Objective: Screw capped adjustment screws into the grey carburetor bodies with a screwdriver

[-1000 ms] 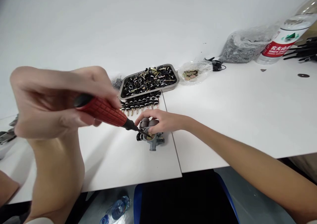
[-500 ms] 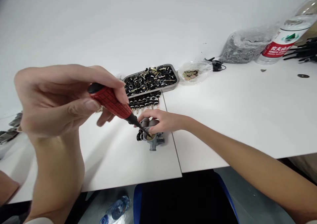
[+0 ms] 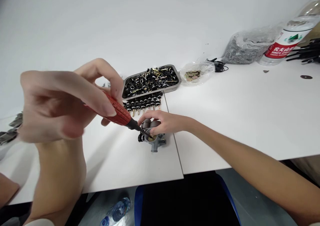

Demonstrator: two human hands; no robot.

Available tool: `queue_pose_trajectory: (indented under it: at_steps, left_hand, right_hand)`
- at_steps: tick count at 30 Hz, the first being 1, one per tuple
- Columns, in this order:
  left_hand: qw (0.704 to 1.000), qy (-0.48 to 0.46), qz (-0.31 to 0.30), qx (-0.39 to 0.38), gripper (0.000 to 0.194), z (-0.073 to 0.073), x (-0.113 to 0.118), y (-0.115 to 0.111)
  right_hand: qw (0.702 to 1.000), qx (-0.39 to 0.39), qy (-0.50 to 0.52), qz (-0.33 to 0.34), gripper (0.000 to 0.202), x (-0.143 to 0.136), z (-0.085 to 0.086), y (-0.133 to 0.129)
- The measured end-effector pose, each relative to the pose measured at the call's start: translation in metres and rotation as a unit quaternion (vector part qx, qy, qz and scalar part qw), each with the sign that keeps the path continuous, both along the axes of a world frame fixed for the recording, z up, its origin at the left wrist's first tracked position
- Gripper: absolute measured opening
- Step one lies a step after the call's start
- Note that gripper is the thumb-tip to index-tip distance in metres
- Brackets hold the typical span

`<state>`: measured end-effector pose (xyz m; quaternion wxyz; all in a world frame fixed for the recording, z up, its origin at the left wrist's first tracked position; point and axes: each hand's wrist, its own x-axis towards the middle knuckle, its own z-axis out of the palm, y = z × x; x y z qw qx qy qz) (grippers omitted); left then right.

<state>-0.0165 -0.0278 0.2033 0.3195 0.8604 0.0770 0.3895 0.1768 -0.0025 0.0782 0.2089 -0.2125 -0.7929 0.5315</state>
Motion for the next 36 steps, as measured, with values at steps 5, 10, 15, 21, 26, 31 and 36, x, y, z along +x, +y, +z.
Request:
queue_pose_trajectory:
  at_steps: [5,10,15,21,26,31,36]
  left_hand:
    - [0.999,0.002,0.009,-0.034,0.028,0.0014,-0.0004,0.0013]
    - [0.999,0.023,-0.046,0.013,0.020,0.0010,-0.0026,0.0023]
    - [0.999,0.029,0.013,-0.015,0.030,0.0013,-0.0031,-0.0007]
    - [0.998,0.032,0.027,0.053,0.028,0.0036,-0.0040,-0.0006]
    - [0.999,0.030,0.031,0.003,0.031,0.0015,-0.0032,0.0000]
    - [0.997,0.018,0.053,0.057,0.024,0.0000,-0.0010,0.0019]
    - [0.999,0.028,0.024,-0.006,0.027,0.0008,-0.0023,0.0010]
  right_hand:
    - [1.000,-0.018,0.000,0.019,0.039,-0.0003,0.0019,-0.0008]
    - [1.000,-0.010,0.009,-0.001,0.036,-0.0002,-0.0011,-0.0005]
    - [0.999,-0.023,0.016,0.021,0.037,0.0000,-0.0013,-0.0001]
    - [0.999,-0.036,-0.003,0.008,0.039,0.0001,0.0003,-0.0006]
    - [0.999,-0.026,0.006,0.023,0.039,0.0002,0.0008,-0.0002]
    - [0.999,-0.037,-0.001,0.013,0.038,-0.0001,0.0018,-0.0009]
    - [1.000,-0.023,-0.002,0.011,0.042,-0.0006,0.0027,-0.0012]
